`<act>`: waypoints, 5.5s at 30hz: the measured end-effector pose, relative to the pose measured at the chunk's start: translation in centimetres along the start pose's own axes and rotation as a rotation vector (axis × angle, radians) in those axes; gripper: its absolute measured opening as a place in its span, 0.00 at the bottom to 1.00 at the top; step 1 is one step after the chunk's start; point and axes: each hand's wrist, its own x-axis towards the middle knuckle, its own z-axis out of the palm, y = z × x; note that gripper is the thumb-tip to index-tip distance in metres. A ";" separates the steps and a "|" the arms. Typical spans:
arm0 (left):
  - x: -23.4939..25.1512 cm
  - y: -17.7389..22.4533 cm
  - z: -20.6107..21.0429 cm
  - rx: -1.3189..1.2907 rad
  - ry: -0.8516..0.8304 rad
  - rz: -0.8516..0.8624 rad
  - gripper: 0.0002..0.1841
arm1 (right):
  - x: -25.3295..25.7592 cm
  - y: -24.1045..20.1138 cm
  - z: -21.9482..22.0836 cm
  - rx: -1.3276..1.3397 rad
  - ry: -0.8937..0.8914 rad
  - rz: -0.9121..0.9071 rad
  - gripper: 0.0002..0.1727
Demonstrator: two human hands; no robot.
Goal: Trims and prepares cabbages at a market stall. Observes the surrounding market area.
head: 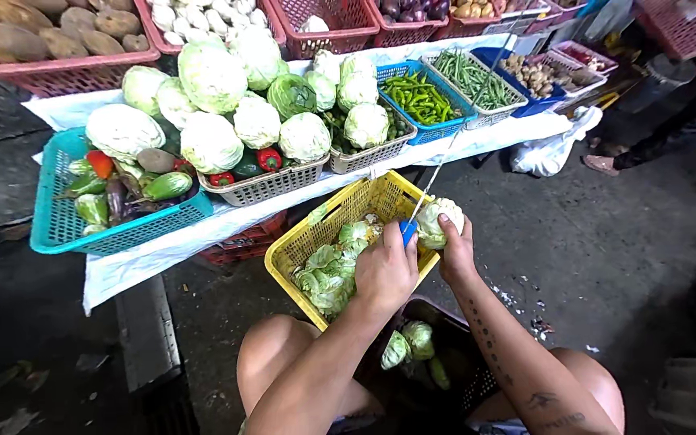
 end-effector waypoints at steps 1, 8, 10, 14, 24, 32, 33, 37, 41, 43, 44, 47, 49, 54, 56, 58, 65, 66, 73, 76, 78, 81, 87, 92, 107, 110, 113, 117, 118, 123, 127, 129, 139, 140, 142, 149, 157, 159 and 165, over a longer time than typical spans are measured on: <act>0.0 -0.3 0.1 -0.015 0.040 0.014 0.19 | -0.1 0.1 0.0 -0.002 -0.003 0.000 0.47; 1.1 -3.8 2.9 0.279 -0.841 -0.342 0.24 | -0.1 0.5 1.0 -0.023 -0.013 -0.035 0.47; 0.8 -3.0 2.7 0.274 -0.832 -0.359 0.24 | 0.0 0.4 0.6 -0.034 -0.013 -0.035 0.47; 0.5 -0.2 0.3 0.069 -0.351 -0.233 0.23 | 0.2 0.2 -0.2 -0.011 -0.012 -0.018 0.48; 1.6 -1.5 1.6 0.196 -0.660 -0.319 0.23 | 0.6 1.9 -1.0 -0.044 -0.049 0.027 0.45; 0.2 -4.1 4.8 0.236 -0.817 -0.340 0.24 | 0.2 2.3 -0.6 0.022 -0.030 0.035 0.46; -0.1 -5.0 5.6 0.261 -0.937 -0.374 0.25 | 0.4 1.8 -0.7 0.034 -0.045 0.022 0.46; 1.3 -4.1 3.8 0.258 -0.882 -0.417 0.24 | 0.6 -0.2 -2.6 0.230 -0.290 0.054 0.49; 3.0 -3.1 2.8 0.092 -0.613 -0.433 0.23 | -0.7 -1.7 -3.5 0.624 -0.481 0.202 0.47; 3.1 -2.8 2.7 -0.039 -0.513 -0.435 0.22 | -1.4 -1.9 -3.7 0.755 -0.568 0.223 0.46; 2.9 -2.8 2.8 -0.119 -0.466 -0.430 0.21 | -1.7 -2.0 -3.7 0.785 -0.591 0.224 0.46; 1.8 -3.6 3.2 -0.499 -0.306 -0.400 0.22 | -2.7 -2.5 -3.2 0.832 -0.576 0.258 0.46; 1.2 -3.9 3.1 -0.738 -0.254 -0.392 0.25 | -3.0 -2.2 -3.1 0.839 -0.635 0.367 0.55; 1.1 -3.6 2.7 -0.788 -0.259 -0.422 0.25 | -3.9 1.9 -3.1 0.599 -0.499 0.653 0.58; 1.3 -3.4 2.5 -0.779 -0.282 -0.419 0.24 | -5.5 1.9 -2.1 0.678 -0.481 0.704 0.56; 1.2 -3.2 1.4 -0.846 -0.287 -0.418 0.23 | -7.5 1.5 -1.7 0.838 -0.546 0.714 0.55; 1.8 -3.8 -1.6 -0.957 -0.299 -0.449 0.23 | -9.4 2.1 -1.9 0.801 -0.693 0.950 0.56; 1.8 -3.8 -1.5 -0.918 -0.317 -0.439 0.21 | -9.4 1.8 -1.7 0.804 -0.664 0.964 0.56; 1.9 -3.3 -1.8 -0.760 -0.419 -0.326 0.24 | -9.8 0.5 -2.0 0.750 -0.804 0.884 0.61; 2.3 -3.9 -1.7 -0.746 -0.443 -0.289 0.28 | -8.6 -0.3 -3.4 0.553 -0.698 0.854 0.48; 2.5 -3.9 -1.0 -0.740 -0.471 -0.306 0.25 | -7.9 -0.6 -3.3 0.450 -0.579 0.721 0.39; 1.8 -3.0 -0.2 -0.783 -0.489 -0.344 0.19 | -8.2 0.3 -3.2 0.396 -0.557 0.674 0.54; 1.3 -2.3 -1.7 -0.744 -0.367 -0.291 0.19 | -8.4 -0.8 -4.1 0.598 -0.534 0.667 0.55; 0.6 -2.4 0.7 -0.571 -0.346 -0.373 0.16 | -8.1 -0.7 -3.4 0.537 -0.337 0.305 0.40; 0.4 -3.9 2.9 -0.857 -0.508 -0.480 0.16 | -5.7 2.6 -6.5 0.578 -0.658 0.459 0.56; 1.1 -4.0 2.4 -0.530 -0.493 -0.483 0.18 | -6.1 2.9 -5.9 0.538 -0.593 0.380 0.50; 1.4 -4.3 1.8 -0.364 -0.514 -0.473 0.18 | -6.5 2.4 -5.4 0.465 -0.521 0.260 0.49; 1.8 -4.0 2.0 -0.516 -0.521 -0.482 0.15 | -6.3 1.6 -5.5 0.510 -0.524 0.321 0.51; 1.6 -3.9 2.2 -0.591 -0.524 -0.495 0.15 | -6.4 1.5 -5.4 0.530 -0.510 0.337 0.51; 1.8 -3.5 2.4 -0.453 -0.499 -0.524 0.14 | -6.4 2.0 -4.7 0.521 -0.443 0.325 0.51; 1.8 -4.1 2.3 -0.467 -0.452 -0.517 0.18 | -6.9 2.1 -4.4 0.553 -0.395 0.400 0.47; 1.9 -3.9 1.9 -0.468 -0.431 -0.504 0.16 | -7.1 1.7 -4.1 0.605 -0.377 0.432 0.46; 1.4 -3.5 0.5 -0.762 -0.225 -0.406 0.11 | -5.3 0.1 -2.0 0.830 -0.249 0.464 0.38; 1.4 -3.7 0.7 -0.724 -0.238 -0.406 0.13 | -5.5 0.1 -1.7 0.826 -0.253 0.474 0.40; 1.2 -3.9 1.3 -0.726 -0.288 -0.413 0.19 | -5.8 0.7 -1.5 0.776 -0.286 0.417 0.37; 0.6 -3.4 2.6 -0.979 -0.348 -0.649 0.16 | -4.7 1.3 -4.0 0.509 -0.422 0.095 0.47; 1.0 -3.3 2.6 -0.954 -0.343 -0.597 0.15 | -4.2 0.2 -5.5 0.327 -0.538 0.148 0.44; 1.1 -3.5 2.7 -0.917 -0.267 -0.571 0.15 | -4.5 0.0 -4.9 0.232 -0.389 0.120 0.46; 1.5 -3.8 1.7 -0.942 -0.294 -0.496 0.14 | -4.8 0.1 -5.4 0.259 -0.431 0.210 0.46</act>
